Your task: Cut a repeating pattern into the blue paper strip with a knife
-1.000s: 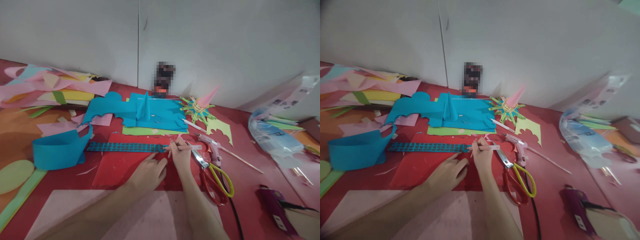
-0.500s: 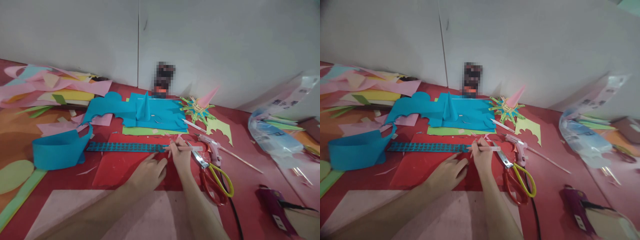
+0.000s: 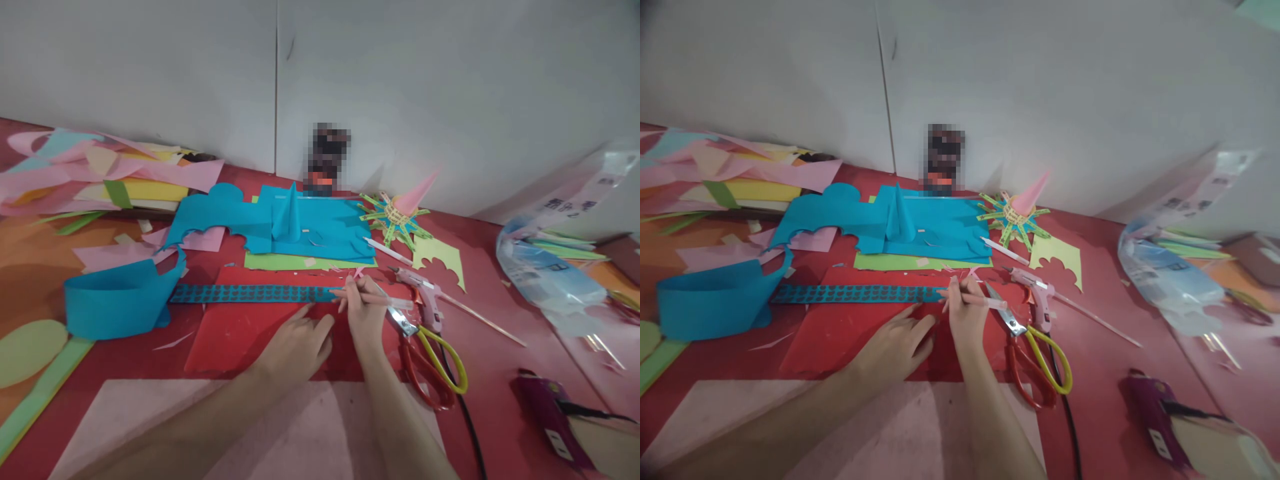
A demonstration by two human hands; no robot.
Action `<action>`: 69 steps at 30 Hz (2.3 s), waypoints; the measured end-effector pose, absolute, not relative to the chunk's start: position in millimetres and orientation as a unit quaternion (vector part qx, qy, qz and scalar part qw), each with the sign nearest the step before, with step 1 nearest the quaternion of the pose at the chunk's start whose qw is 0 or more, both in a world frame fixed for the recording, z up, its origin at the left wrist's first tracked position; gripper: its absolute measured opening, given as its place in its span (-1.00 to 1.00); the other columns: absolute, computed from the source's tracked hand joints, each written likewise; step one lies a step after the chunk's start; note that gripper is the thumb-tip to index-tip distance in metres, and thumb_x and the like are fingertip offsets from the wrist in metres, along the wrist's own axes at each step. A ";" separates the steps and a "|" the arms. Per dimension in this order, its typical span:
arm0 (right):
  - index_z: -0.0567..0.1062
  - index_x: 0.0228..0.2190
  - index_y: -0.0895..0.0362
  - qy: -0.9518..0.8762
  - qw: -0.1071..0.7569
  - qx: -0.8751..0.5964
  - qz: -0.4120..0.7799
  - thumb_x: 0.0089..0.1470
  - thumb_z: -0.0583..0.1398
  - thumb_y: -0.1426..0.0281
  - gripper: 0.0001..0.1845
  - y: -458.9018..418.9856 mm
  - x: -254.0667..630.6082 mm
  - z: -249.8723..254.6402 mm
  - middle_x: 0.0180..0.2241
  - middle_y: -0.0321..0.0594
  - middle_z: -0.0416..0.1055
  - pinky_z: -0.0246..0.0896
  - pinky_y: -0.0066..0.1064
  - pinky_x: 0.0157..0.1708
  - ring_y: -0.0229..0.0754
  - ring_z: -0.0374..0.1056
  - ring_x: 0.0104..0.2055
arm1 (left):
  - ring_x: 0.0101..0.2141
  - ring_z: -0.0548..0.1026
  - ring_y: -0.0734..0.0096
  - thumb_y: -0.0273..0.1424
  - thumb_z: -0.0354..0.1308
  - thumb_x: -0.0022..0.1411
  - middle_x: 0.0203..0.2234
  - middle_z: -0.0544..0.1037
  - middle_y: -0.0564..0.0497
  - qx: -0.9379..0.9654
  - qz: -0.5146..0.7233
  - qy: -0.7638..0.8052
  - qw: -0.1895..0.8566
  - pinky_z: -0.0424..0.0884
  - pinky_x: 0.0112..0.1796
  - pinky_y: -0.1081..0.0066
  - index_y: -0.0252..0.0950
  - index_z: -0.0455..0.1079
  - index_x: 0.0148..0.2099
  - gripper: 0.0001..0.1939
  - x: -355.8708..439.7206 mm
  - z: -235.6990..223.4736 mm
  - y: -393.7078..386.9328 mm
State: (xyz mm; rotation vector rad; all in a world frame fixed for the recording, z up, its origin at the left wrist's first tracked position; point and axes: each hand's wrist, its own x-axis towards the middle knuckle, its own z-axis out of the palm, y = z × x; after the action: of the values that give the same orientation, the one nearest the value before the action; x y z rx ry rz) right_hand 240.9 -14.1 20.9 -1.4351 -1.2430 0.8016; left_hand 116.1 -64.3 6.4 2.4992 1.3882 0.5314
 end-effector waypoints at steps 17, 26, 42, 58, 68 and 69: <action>0.14 -0.65 0.04 -0.548 0.474 -0.571 0.385 0.05 0.14 0.24 -0.64 -11.1 240.1 15.9 -0.84 -0.46 0.19 0.32 -0.42 -0.50 -0.17 0.43 -0.60 | -0.52 0.45 0.36 -0.54 -0.04 0.16 -0.62 0.46 0.07 0.854 0.170 0.481 0.105 0.24 0.04 0.23 -0.27 0.26 -0.29 -0.89 115.9 7.6 -64.2; 0.11 -0.66 0.03 -0.549 0.466 -0.577 0.386 0.05 0.13 0.24 -0.63 -11.7 240.3 18.3 -0.85 -0.47 0.16 0.34 -0.42 -0.51 -0.17 0.43 -0.61 | -0.55 0.44 0.32 -0.54 -0.05 0.16 -0.64 0.43 0.09 0.842 0.197 0.489 0.116 0.27 0.01 0.17 -0.22 0.17 -0.37 -0.88 117.5 6.0 -64.7; 0.13 -0.67 0.03 -0.570 0.468 -0.554 0.386 0.06 0.12 0.23 -0.62 -12.1 241.1 13.4 -0.85 -0.47 0.15 0.35 -0.41 -0.51 -0.18 0.42 -0.61 | -0.56 0.45 0.35 -0.58 -0.05 0.10 -0.66 0.42 0.09 0.842 0.196 0.495 0.092 0.27 0.02 0.14 -0.20 0.11 -0.47 -0.81 115.5 6.2 -64.1; 0.11 -0.67 0.02 -0.554 0.460 -0.574 0.390 0.02 0.12 0.33 -0.66 -10.8 239.8 13.4 -0.86 -0.50 0.14 0.38 -0.37 -0.47 -0.20 0.38 -0.66 | -0.57 0.44 0.36 -0.58 -0.06 0.12 -0.66 0.43 0.06 0.844 0.183 0.497 0.085 0.25 0.04 0.20 -0.22 0.15 -0.47 -0.82 115.6 6.2 -64.5; 0.09 -0.66 0.03 -0.554 0.462 -0.589 0.366 0.03 0.10 0.34 -0.68 -10.3 240.9 10.4 -0.85 -0.50 0.12 0.31 -0.45 -0.57 -0.18 0.41 -0.64 | -0.57 0.44 0.39 -0.57 -0.05 0.13 -0.66 0.42 0.09 0.846 0.177 0.497 0.073 0.24 0.05 0.22 -0.22 0.15 -0.46 -0.82 115.4 5.7 -64.0; 0.09 -0.66 0.03 -0.554 0.462 -0.588 0.367 0.02 0.10 0.34 -0.68 -10.2 240.9 10.3 -0.85 -0.50 0.12 0.31 -0.45 -0.57 -0.19 0.41 -0.64 | -0.57 0.44 0.39 -0.57 -0.05 0.13 -0.67 0.42 0.09 0.847 0.177 0.496 0.072 0.24 0.05 0.22 -0.22 0.15 -0.47 -0.82 115.6 5.3 -63.9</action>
State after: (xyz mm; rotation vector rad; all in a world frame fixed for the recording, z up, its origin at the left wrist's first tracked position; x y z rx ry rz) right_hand 240.9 -10.2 10.3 -1.4448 -1.3614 0.9015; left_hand 115.6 -63.9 5.3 2.5452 1.4909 0.5305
